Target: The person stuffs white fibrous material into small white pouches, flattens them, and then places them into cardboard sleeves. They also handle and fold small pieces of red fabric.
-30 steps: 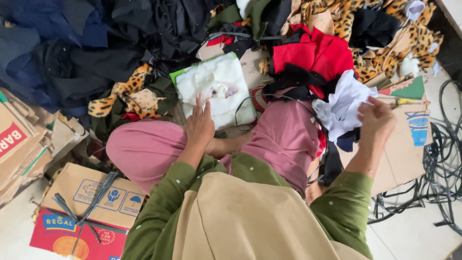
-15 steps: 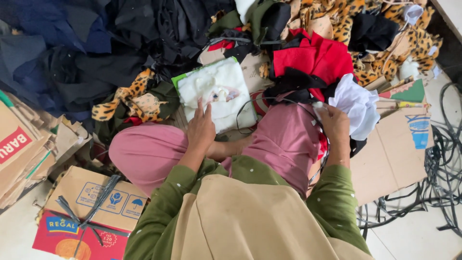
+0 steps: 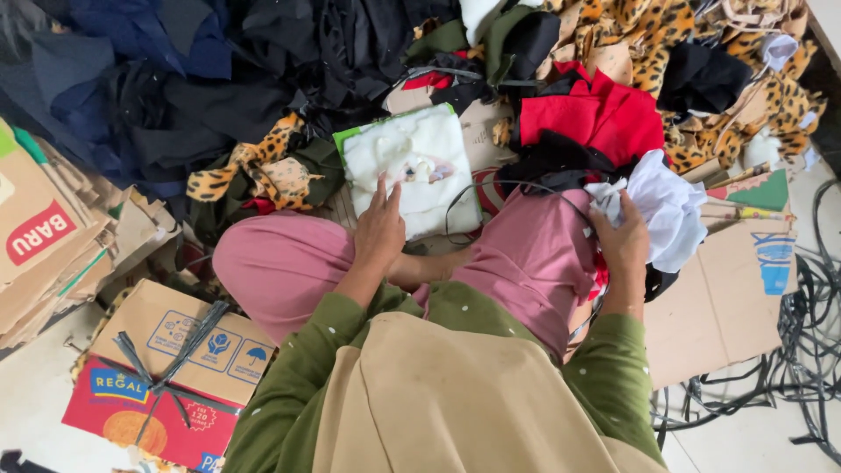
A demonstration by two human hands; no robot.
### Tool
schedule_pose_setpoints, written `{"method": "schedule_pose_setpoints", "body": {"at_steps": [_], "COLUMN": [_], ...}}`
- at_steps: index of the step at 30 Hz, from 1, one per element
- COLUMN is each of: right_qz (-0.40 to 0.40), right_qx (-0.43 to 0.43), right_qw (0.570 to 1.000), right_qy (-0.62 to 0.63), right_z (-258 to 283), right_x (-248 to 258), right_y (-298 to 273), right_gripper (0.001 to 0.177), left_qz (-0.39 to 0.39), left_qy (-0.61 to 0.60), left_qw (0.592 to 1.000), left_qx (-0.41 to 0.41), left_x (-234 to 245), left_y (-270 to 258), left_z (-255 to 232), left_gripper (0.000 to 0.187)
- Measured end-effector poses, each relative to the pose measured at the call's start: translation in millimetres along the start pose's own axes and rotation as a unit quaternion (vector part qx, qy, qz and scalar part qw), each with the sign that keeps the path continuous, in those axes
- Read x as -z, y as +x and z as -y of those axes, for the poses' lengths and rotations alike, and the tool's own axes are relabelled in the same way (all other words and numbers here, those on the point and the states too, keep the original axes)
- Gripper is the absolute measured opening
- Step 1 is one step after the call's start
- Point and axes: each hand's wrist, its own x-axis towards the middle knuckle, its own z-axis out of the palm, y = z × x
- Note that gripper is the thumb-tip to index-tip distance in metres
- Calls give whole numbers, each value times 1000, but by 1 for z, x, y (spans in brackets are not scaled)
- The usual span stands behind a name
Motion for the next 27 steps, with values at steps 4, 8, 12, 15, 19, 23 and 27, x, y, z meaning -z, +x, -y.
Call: {"method": "schedule_pose_setpoints", "body": {"at_steps": [4,8,12,15,19,23,27], "right_qz": [-83,-216,-230,-196,-127,-155,-169], "right_qx": [-59,2,36,161,111,47,-19], "right_qw": [995,962,872,812,866,980,984], "right_qy": [-12,167,430,526,471,116,-44], "right_z": [-54,-37,7,31,89,47,5], "right_x": [-23,9,63,98,122,85,32], "right_y": [36,27,11,5,-15,24,31], "right_gripper": [48,32,17,17,20,38,50], "left_qz": [-18,5,43,44,57,54,61], "left_qy": [5,26,51,16,-42,-74,-81], "left_qw": [1000,1000,998,999,997,995,993], "left_qx": [-14,-5,7,13,43,48,58], "left_x": [-6,2,1,0,20,21,17], "left_y": [1,2,8,8,2,0,0], "left_z": [4,0,0,2,-4,-3,3], "left_gripper": [55,55,57,60,56,57,57]}}
